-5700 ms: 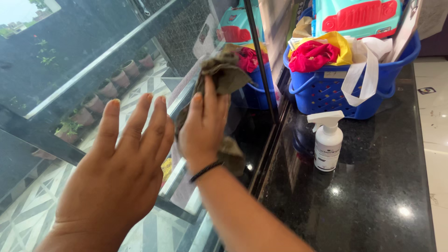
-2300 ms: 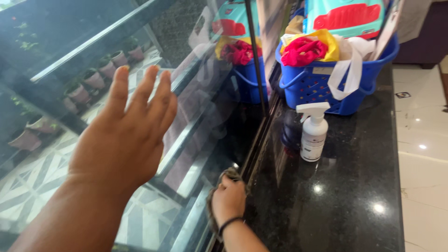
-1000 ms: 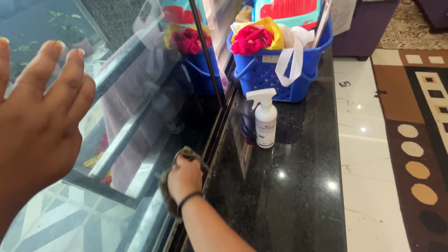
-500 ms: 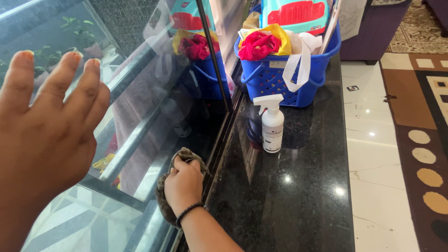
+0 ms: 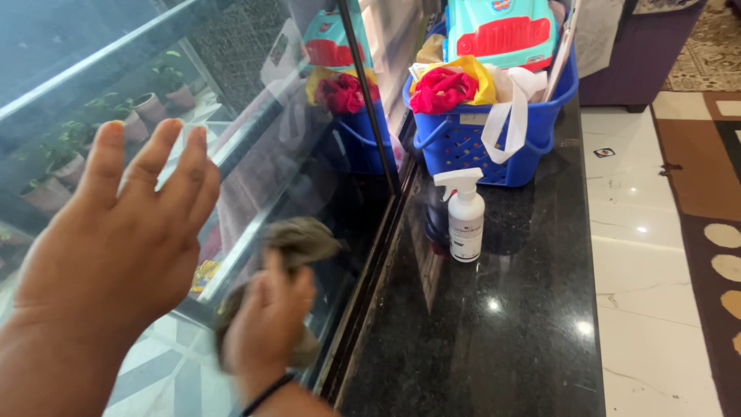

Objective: The person wipes a large glass window pane using a brown cloth. They systematically clean the surface with their right hand while using their left hand to stabilize the glass. The cleaning action covers multiple sections of the window, moving from the lower areas to the upper sections.

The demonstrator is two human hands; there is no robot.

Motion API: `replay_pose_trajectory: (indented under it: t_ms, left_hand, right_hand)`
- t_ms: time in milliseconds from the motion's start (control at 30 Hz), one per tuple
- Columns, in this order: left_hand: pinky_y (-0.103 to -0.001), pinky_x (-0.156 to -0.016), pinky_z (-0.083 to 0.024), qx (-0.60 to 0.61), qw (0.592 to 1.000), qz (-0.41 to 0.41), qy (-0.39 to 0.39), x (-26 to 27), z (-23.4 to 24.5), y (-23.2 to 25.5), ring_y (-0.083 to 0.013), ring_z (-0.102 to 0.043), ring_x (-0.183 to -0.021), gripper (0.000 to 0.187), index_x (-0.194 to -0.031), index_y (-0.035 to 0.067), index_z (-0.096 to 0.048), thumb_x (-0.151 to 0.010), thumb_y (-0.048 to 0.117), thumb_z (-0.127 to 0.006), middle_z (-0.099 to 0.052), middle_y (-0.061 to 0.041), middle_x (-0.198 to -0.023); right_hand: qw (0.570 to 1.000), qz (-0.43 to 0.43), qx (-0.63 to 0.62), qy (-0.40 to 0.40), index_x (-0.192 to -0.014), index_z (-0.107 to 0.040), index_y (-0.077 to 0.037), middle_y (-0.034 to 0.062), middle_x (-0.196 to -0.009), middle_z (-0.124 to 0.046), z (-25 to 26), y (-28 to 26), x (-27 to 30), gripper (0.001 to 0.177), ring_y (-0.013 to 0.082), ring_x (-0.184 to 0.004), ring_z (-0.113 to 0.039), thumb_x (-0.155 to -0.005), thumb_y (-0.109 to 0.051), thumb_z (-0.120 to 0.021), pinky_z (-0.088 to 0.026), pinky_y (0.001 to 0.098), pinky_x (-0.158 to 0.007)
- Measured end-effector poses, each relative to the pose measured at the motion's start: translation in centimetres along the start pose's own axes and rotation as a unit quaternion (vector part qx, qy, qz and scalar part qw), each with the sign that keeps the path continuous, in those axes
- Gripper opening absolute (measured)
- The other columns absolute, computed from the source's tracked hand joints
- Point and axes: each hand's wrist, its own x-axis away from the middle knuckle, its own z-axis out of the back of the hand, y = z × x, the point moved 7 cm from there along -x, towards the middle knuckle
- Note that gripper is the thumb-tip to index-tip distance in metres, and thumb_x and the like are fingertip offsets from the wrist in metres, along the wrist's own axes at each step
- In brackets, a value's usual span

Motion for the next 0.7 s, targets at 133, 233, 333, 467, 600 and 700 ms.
replay_pose_trajectory:
  t_ms: [133,233,333,467,600,700]
  left_hand:
    - [-0.052,-0.123,-0.029,0.025,0.999,-0.002,-0.025,0.1,-0.8,0.2,-0.0267,-0.047,-0.145,0.058,-0.14,0.01,-0.056,-0.09,0.035,-0.045,-0.054,-0.01,-0.153]
    - [-0.053,-0.124,-0.027,0.074,0.997,0.01,-0.026,0.0,-1.4,0.1,-0.0284,-0.044,-0.148,0.059,-0.14,0.008,-0.055,-0.088,0.033,-0.045,-0.052,-0.011,-0.155]
    - [-0.055,-0.121,-0.025,0.153,0.988,0.018,-0.024,-0.1,-1.2,0.2,-0.0307,-0.04,-0.149,0.061,-0.141,0.007,-0.055,-0.085,0.029,-0.047,-0.051,-0.013,-0.155]
    - [-0.055,-0.12,-0.019,0.297,0.953,0.056,0.031,-0.8,1.2,-1.2,-0.0294,-0.036,-0.149,0.07,-0.146,0.007,-0.054,-0.076,0.014,-0.049,-0.048,-0.012,-0.158]
    - [-0.065,-0.122,-0.008,0.352,0.895,0.26,0.089,2.3,3.7,-8.1,-0.0273,-0.035,-0.15,0.06,-0.144,0.009,-0.056,-0.084,0.013,-0.054,-0.048,-0.01,-0.158]
    - [-0.064,-0.118,-0.006,0.183,0.921,0.326,0.111,8.3,5.9,-16.0,-0.0366,-0.035,-0.15,0.055,-0.15,0.006,-0.054,-0.096,0.013,-0.056,-0.046,-0.017,-0.162]
  right_hand:
    - [0.937,0.349,0.003,0.013,-0.129,-0.069,-0.003,0.022,-0.139,-0.06,-0.1,-5.4,3.1,0.031,0.0392,-0.133,-0.054,-0.102,-0.008,-0.055,-0.04,0.0462,-0.116]
    - [0.967,0.226,-0.109,0.043,-0.13,-0.064,0.0,0.0223,-0.129,-0.064,-0.4,-0.1,-4.4,0.031,0.0391,-0.122,-0.06,-0.106,-0.013,-0.049,-0.045,0.044,-0.108]
    - [0.991,0.01,0.014,0.132,-0.137,-0.061,-0.006,0.0216,-0.135,-0.057,1.0,7.0,-11.1,0.041,0.0395,-0.124,-0.057,-0.1,-0.018,-0.049,-0.046,0.0433,-0.105]
    - [0.988,-0.03,0.067,0.139,-0.137,-0.061,-0.006,0.0233,-0.134,-0.059,-0.2,6.8,-13.2,0.041,0.0419,-0.125,-0.055,-0.099,-0.017,-0.05,-0.042,0.0461,-0.107]
    - [0.99,0.015,0.003,0.137,-0.14,-0.059,-0.007,0.024,-0.137,-0.058,-2.6,-3.8,-15.0,0.043,0.0409,-0.126,-0.056,-0.1,-0.019,-0.05,-0.044,0.0455,-0.107]
    - [0.975,0.18,0.029,0.125,-0.138,-0.06,-0.004,0.0277,-0.134,-0.058,-4.9,-16.5,-13.5,0.044,0.0462,-0.125,-0.052,-0.097,-0.019,-0.055,-0.041,0.0514,-0.104]
